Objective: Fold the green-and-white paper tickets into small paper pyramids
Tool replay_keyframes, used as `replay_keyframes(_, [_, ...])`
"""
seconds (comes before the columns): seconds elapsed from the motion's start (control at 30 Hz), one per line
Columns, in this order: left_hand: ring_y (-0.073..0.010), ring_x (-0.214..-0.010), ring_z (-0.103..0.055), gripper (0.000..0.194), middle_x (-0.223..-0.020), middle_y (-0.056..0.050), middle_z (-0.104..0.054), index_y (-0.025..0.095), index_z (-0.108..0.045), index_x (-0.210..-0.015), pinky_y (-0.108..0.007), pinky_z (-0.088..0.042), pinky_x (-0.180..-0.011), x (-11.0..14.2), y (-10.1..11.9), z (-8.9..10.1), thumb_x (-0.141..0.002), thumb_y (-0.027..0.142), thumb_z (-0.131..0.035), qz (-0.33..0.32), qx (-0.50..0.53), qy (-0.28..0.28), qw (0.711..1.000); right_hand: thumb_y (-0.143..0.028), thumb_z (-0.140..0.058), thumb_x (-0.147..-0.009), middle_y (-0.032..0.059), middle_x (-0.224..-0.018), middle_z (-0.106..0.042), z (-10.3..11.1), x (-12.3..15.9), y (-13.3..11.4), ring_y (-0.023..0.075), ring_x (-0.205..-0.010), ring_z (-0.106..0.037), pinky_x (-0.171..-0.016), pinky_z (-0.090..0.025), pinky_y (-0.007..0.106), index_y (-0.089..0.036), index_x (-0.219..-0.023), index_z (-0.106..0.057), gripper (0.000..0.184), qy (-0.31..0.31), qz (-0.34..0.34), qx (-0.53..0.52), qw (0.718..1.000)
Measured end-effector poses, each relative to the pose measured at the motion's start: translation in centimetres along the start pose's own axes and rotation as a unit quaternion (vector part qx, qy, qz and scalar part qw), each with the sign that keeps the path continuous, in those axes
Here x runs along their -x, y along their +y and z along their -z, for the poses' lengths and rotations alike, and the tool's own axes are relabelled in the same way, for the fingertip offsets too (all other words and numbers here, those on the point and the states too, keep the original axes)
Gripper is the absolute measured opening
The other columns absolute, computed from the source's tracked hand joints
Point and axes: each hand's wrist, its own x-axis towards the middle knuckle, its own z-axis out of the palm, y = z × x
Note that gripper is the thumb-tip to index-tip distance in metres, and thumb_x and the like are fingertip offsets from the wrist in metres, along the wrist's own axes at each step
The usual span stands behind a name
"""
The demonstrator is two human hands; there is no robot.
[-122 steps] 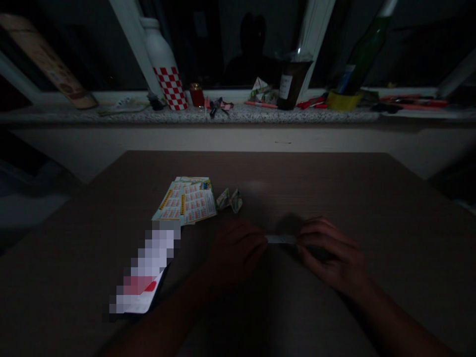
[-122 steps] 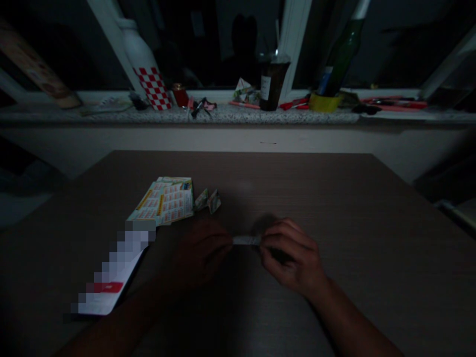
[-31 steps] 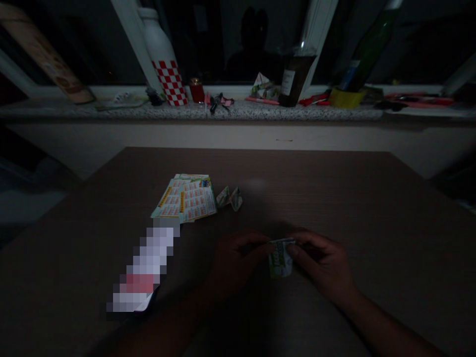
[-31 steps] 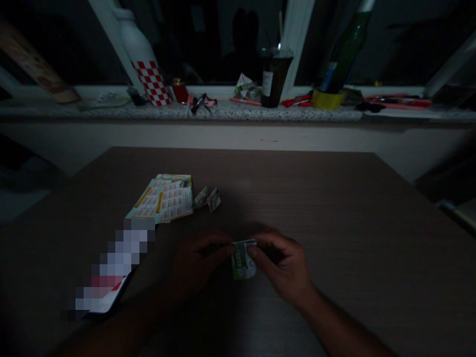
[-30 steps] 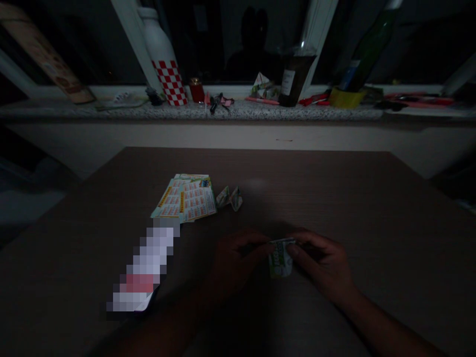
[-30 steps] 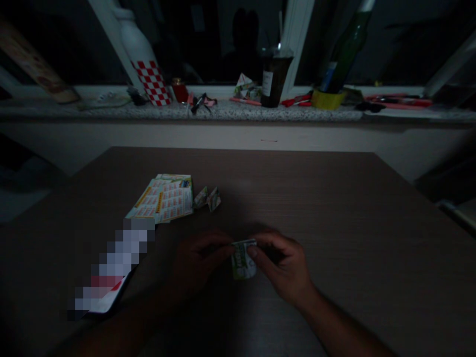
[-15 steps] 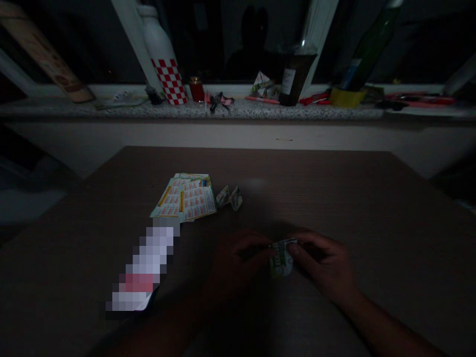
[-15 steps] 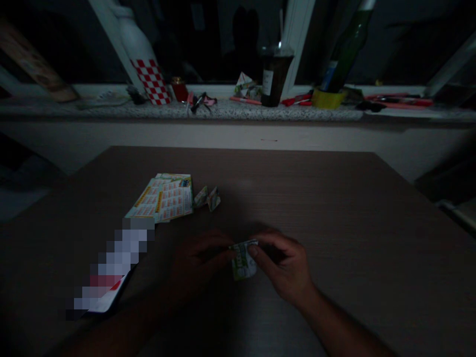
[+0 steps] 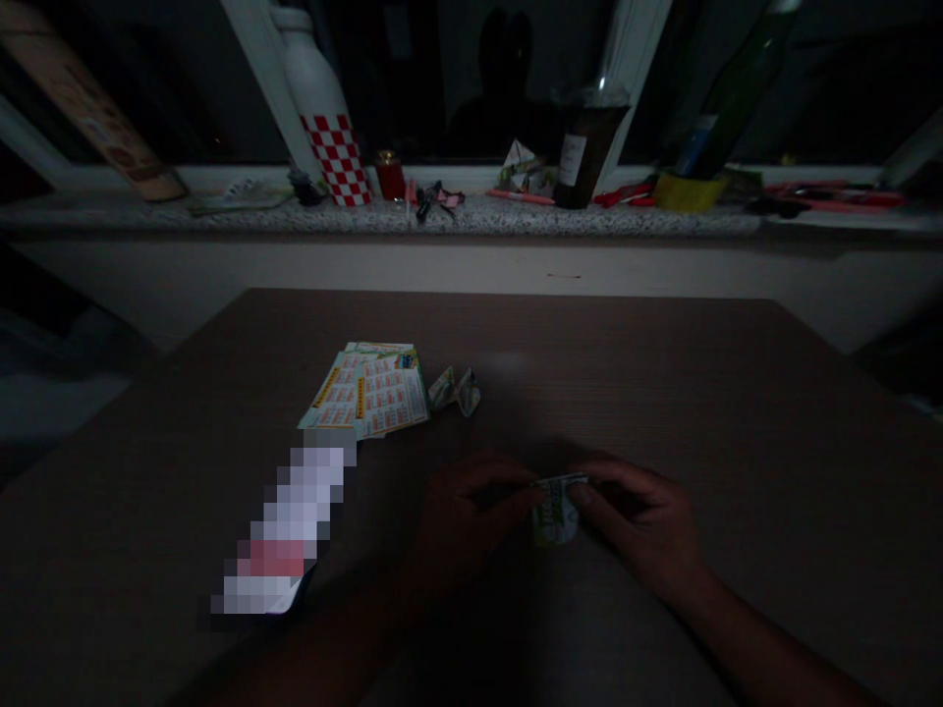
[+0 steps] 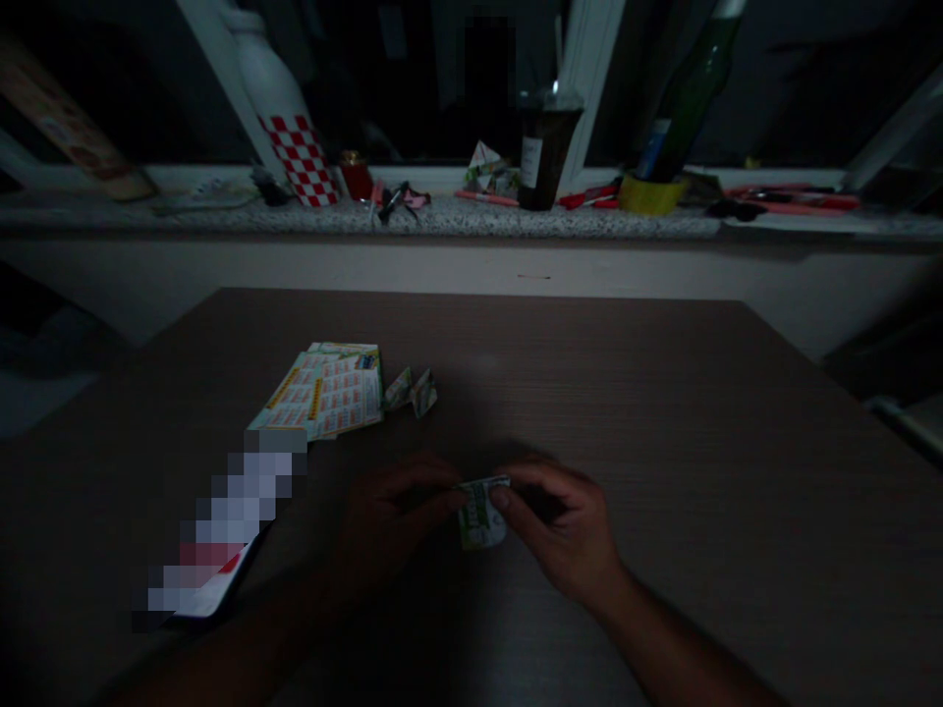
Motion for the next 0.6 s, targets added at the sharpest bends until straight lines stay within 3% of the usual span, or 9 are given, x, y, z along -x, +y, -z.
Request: replay_keyframes(0.6, [-0.0160,-0.074,-0.063,0.008,-0.077,-0.004,-0.068,0.016,-0.070,-0.073,-0.027,-0.049,-0.071,-0.13,-0.09,0.19,-0.078,0.022,-0.067,-0.031,-0.010,0.002,0.999,-0.021,-0.069,-0.077,0.0044,-0.079,-0.073,0.05,-0.14,-0.15,0.0196,-0.072,-0.069,-0.063,-0.058,0.030,-0.023,-0.083,-0.073,0.008,-0.006,0.016,0.010,1.000])
